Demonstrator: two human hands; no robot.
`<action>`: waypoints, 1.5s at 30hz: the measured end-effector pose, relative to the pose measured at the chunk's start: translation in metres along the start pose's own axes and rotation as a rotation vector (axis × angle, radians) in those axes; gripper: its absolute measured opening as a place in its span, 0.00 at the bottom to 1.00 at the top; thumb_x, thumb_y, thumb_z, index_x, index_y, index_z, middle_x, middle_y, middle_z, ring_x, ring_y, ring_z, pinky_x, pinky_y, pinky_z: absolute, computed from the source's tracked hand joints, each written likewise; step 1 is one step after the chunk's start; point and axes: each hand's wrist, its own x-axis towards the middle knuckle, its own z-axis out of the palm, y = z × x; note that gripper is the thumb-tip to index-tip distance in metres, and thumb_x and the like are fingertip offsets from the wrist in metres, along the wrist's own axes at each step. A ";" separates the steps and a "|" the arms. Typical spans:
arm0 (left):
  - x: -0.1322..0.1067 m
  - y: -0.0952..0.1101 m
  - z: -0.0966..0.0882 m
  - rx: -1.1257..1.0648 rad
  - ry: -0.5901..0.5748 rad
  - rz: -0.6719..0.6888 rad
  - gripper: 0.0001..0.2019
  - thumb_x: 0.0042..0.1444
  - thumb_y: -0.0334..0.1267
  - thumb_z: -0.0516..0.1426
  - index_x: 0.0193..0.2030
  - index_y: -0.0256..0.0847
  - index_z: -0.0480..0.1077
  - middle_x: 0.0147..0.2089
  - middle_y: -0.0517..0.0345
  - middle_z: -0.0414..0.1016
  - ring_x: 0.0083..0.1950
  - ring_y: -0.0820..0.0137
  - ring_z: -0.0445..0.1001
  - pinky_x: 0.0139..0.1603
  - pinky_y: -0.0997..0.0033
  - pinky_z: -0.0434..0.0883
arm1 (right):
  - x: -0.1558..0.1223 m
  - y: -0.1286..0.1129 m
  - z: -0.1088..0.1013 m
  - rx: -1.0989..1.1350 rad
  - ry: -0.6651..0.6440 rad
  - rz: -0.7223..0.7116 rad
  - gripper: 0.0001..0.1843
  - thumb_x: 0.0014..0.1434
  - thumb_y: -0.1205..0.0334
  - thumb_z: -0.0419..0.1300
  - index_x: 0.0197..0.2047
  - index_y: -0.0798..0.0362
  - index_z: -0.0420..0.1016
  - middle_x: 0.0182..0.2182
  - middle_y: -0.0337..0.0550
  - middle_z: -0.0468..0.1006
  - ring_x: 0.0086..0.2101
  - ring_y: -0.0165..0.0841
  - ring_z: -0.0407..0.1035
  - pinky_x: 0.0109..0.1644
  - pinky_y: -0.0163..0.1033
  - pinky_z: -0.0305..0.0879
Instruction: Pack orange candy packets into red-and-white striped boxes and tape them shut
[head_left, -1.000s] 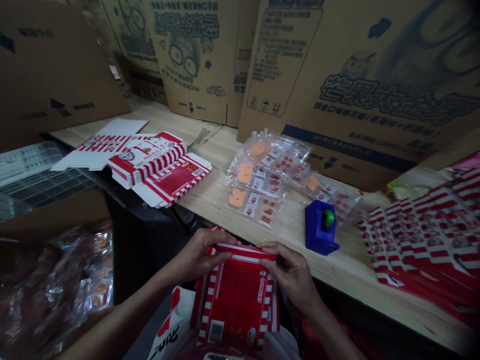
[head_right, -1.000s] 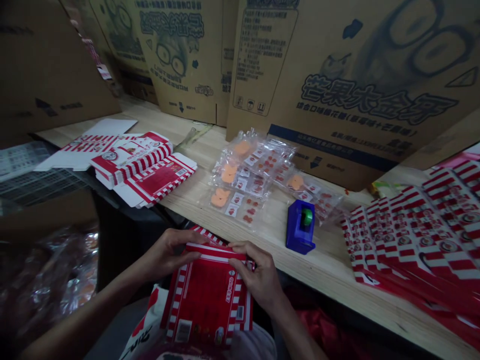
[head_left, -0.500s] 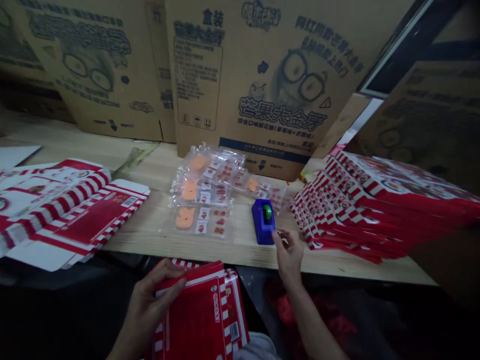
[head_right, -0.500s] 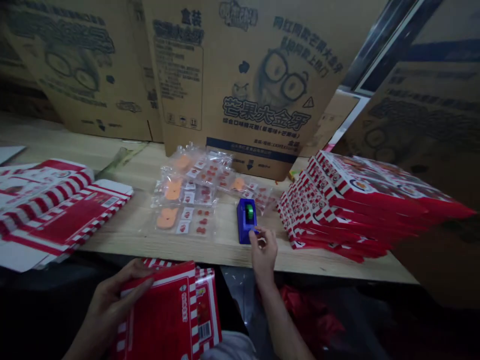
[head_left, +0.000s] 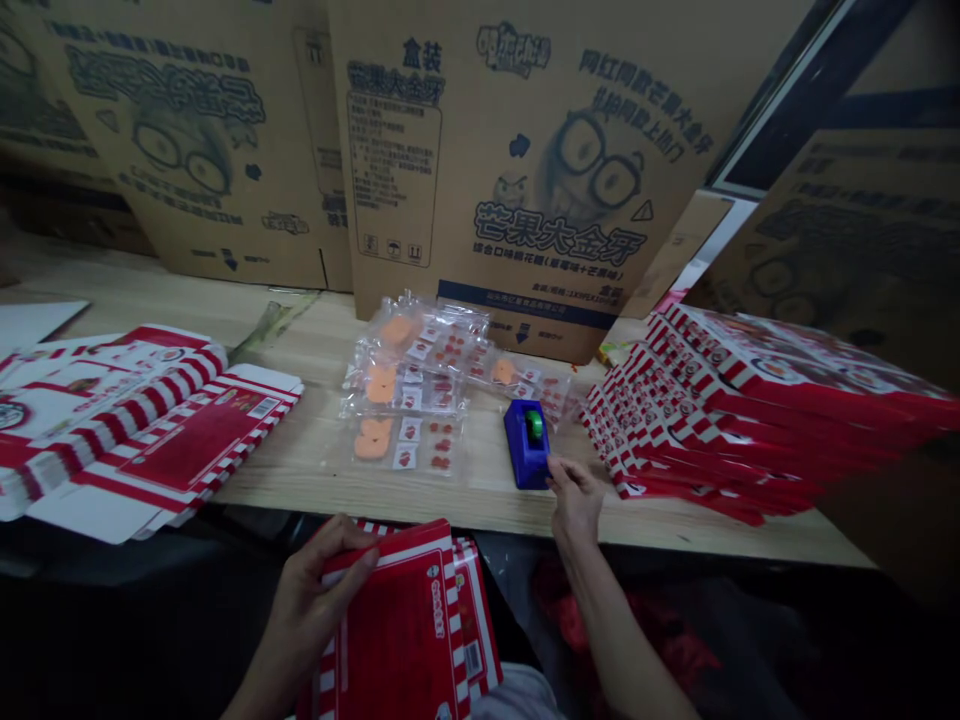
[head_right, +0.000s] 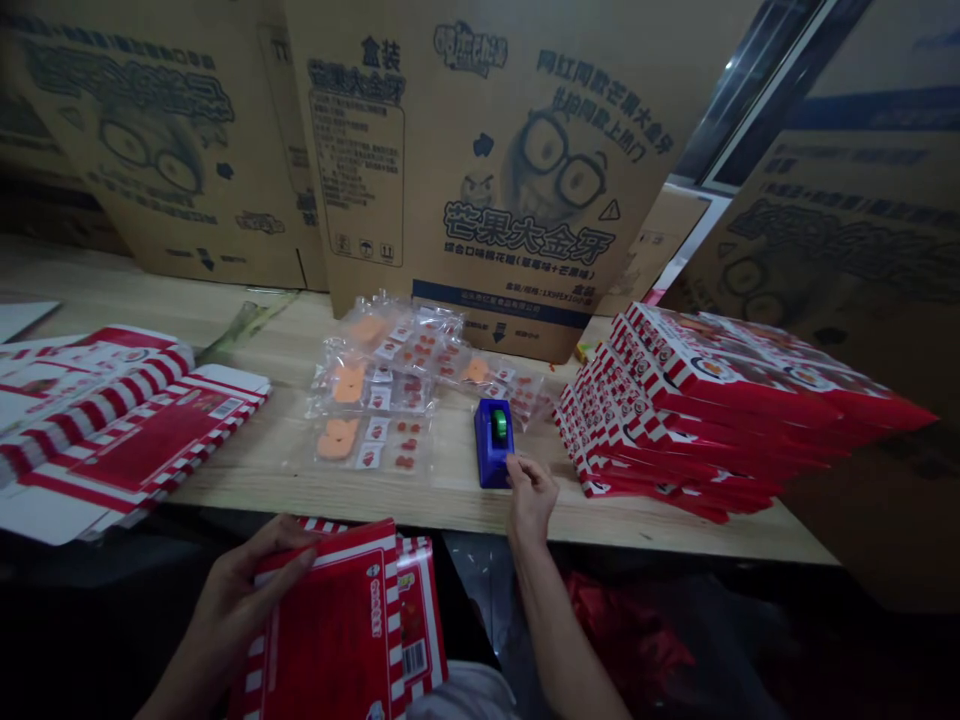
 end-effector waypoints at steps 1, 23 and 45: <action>0.000 -0.001 0.000 0.002 -0.003 0.003 0.10 0.53 0.45 0.60 0.29 0.40 0.75 0.31 0.57 0.71 0.34 0.67 0.71 0.36 0.70 0.67 | -0.005 0.000 -0.003 0.014 0.008 -0.003 0.17 0.44 0.48 0.66 0.25 0.56 0.78 0.30 0.44 0.77 0.31 0.35 0.69 0.33 0.40 0.66; 0.001 0.003 0.012 -0.087 -0.054 0.001 0.09 0.56 0.41 0.57 0.29 0.38 0.71 0.31 0.59 0.68 0.35 0.69 0.67 0.39 0.71 0.63 | -0.028 -0.052 -0.013 0.005 -0.640 -0.057 0.14 0.57 0.51 0.62 0.27 0.53 0.74 0.35 0.44 0.72 0.37 0.35 0.67 0.44 0.43 0.67; -0.004 0.030 0.015 -0.001 -0.133 0.185 0.06 0.59 0.36 0.55 0.33 0.39 0.71 0.33 0.57 0.70 0.38 0.67 0.70 0.41 0.68 0.64 | -0.039 -0.113 0.112 -0.211 -2.161 0.259 0.23 0.41 0.48 0.72 0.29 0.56 0.70 0.18 0.28 0.67 0.20 0.23 0.58 0.25 0.29 0.51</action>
